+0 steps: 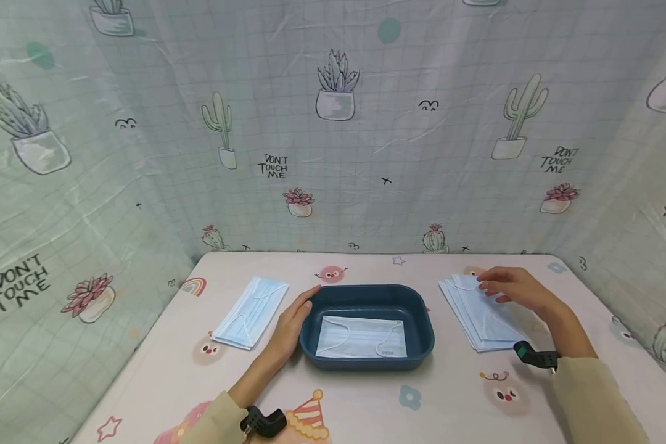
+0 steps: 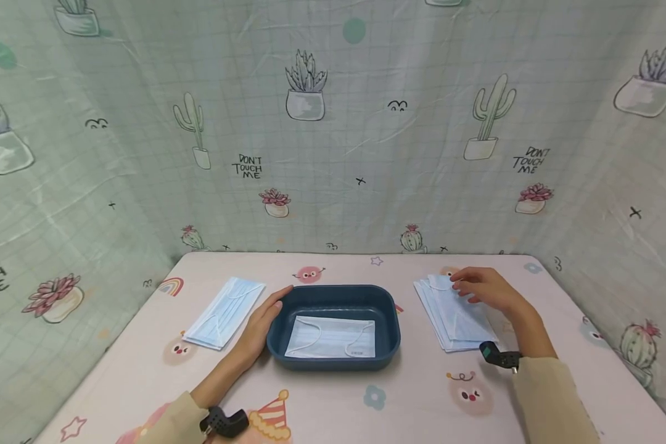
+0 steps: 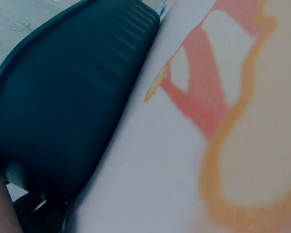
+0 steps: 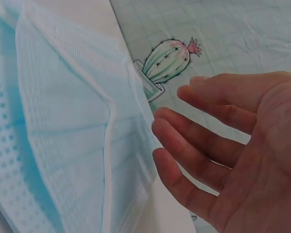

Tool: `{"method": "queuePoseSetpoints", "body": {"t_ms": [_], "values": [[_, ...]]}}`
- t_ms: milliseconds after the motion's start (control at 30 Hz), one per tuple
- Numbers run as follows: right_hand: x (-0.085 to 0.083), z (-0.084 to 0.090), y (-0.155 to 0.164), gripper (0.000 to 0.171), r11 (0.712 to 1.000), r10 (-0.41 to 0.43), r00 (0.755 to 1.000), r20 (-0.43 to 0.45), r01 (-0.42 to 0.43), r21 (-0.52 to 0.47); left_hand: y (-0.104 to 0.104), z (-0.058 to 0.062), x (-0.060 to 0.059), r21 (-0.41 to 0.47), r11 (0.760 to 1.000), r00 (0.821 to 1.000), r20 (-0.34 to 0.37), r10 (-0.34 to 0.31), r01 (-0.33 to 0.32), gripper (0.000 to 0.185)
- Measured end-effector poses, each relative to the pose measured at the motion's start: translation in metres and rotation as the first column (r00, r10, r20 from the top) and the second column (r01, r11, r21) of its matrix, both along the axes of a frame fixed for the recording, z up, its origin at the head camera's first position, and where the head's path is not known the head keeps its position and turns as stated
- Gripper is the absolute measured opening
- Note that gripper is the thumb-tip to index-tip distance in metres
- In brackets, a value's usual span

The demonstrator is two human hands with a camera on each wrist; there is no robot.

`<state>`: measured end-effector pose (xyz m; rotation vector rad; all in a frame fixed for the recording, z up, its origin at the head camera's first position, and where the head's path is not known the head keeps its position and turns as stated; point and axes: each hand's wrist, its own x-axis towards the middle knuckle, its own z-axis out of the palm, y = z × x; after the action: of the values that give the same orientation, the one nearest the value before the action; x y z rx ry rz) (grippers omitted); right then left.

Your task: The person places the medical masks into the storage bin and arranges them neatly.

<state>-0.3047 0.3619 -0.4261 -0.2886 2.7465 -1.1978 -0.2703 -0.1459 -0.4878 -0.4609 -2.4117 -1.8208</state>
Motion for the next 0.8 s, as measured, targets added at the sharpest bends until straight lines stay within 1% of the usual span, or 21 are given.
{"method": "queuePoseSetpoints", "body": {"t_ms": [100,267,467,600,700,800], "values": [[0.001,-0.002,0.005,0.044,0.998,-0.058,0.998,-0.017,0.058,0.019,0.0,0.001,0.0,-0.009,1.0,1.0,0.002,0.004,-0.004,0.042],[0.004,-0.003,0.011,0.043,0.99,-0.124,0.991,-0.044,0.126,0.064,0.0,-0.001,-0.002,-0.024,1.0,1.0,0.0,0.004,-0.004,0.042],[0.001,-0.005,0.015,0.045,0.979,-0.174,0.985,-0.001,0.174,0.105,-0.001,-0.003,-0.001,-0.028,0.999,1.0,0.002,0.024,-0.024,0.042],[0.0,-0.011,0.018,0.048,0.969,-0.209,0.977,0.042,0.201,0.141,-0.001,-0.004,-0.001,-0.02,1.0,1.0,0.003,0.014,-0.014,0.042],[0.001,-0.014,0.018,0.051,0.968,-0.214,0.975,0.059,0.203,0.146,0.0,-0.004,-0.001,-0.014,1.0,1.0,0.001,0.007,-0.007,0.042],[0.003,-0.013,0.016,0.053,0.969,-0.212,0.976,0.059,0.202,0.145,0.0,-0.003,-0.001,-0.008,1.0,1.0,-0.001,0.004,-0.004,0.042]]}}
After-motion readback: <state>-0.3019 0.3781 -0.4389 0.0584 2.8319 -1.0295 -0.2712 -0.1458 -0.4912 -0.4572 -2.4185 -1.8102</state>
